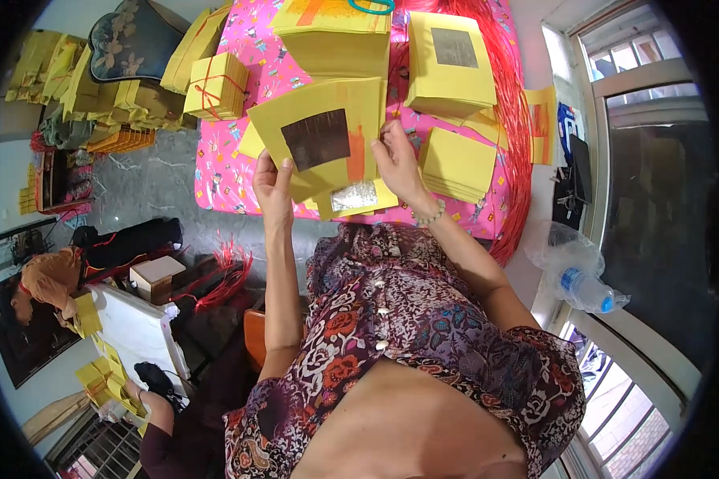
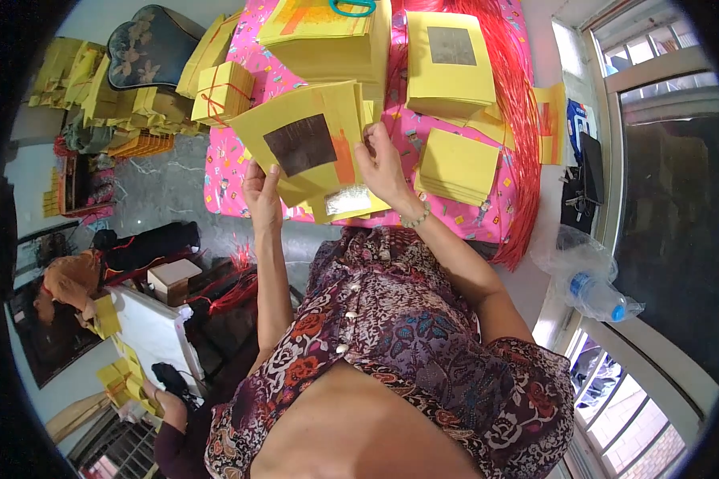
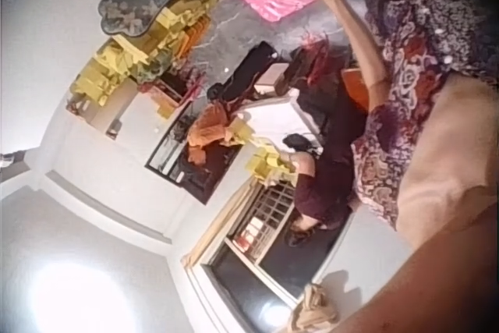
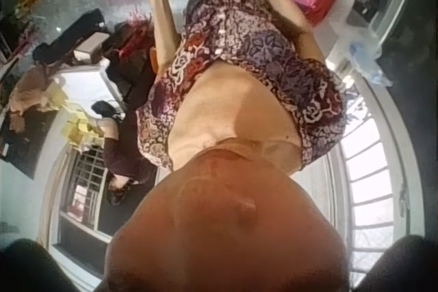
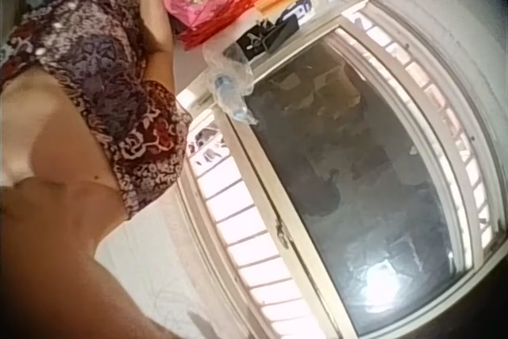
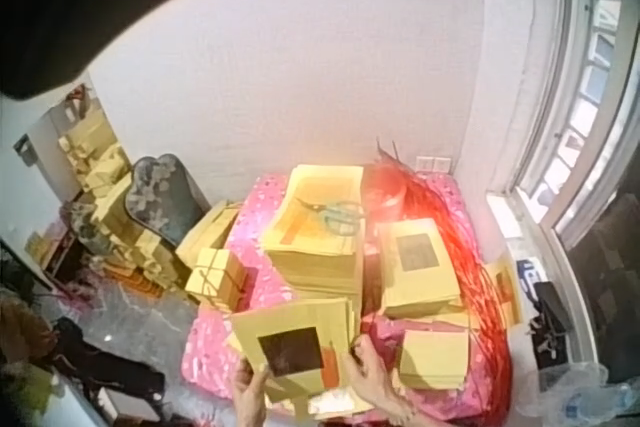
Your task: Folding and bundling stacks of yellow paper into packages using red bands.
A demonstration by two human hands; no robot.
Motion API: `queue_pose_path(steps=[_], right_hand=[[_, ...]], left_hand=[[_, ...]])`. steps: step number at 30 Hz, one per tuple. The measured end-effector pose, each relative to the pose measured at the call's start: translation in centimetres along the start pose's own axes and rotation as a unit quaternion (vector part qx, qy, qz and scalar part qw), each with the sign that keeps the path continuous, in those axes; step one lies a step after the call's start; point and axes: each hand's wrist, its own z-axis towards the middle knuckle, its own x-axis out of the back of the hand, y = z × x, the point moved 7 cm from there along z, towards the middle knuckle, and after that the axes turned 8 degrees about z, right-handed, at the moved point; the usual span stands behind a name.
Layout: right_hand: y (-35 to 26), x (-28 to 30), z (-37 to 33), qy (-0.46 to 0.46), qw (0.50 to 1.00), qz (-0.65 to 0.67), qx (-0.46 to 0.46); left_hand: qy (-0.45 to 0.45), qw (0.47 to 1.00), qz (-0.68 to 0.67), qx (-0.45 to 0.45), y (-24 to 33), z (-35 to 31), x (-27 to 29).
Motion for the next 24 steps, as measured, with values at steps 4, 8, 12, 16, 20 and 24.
queue_pose_path(steps=[4, 8, 12, 16, 20, 24], right_hand=[[-2.3, 0.1, 0.6, 0.002, 0.993, -0.035, 0.114], [-0.9, 0.1, 0.1, -0.025, 0.991, -0.049, 0.123], [-1.4, -0.3, -0.4, -0.062, 0.995, -0.033, 0.065], [-2.0, -0.5, -0.5, -0.015, 0.987, -0.075, 0.142], [-1.0, -0.1, -0.2, 0.008, 0.989, -0.032, 0.145], [-1.6, -0.1, -0.4, 0.013, 0.986, 0.012, 0.164]], left_hand=[[-0.051, 0.997, 0.013, -0.048, -0.1, 1.1, -0.9], [-0.065, 0.997, 0.023, -0.039, -2.7, 0.7, -1.5], [-0.076, 0.996, 0.023, -0.034, -3.1, 0.6, -1.4], [-0.103, 0.992, 0.060, -0.036, -3.5, 1.1, -1.8], [-0.094, 0.994, 0.044, -0.036, -2.9, 1.3, -2.2], [-0.097, 0.995, 0.027, -0.029, -2.6, 1.2, -2.2]])
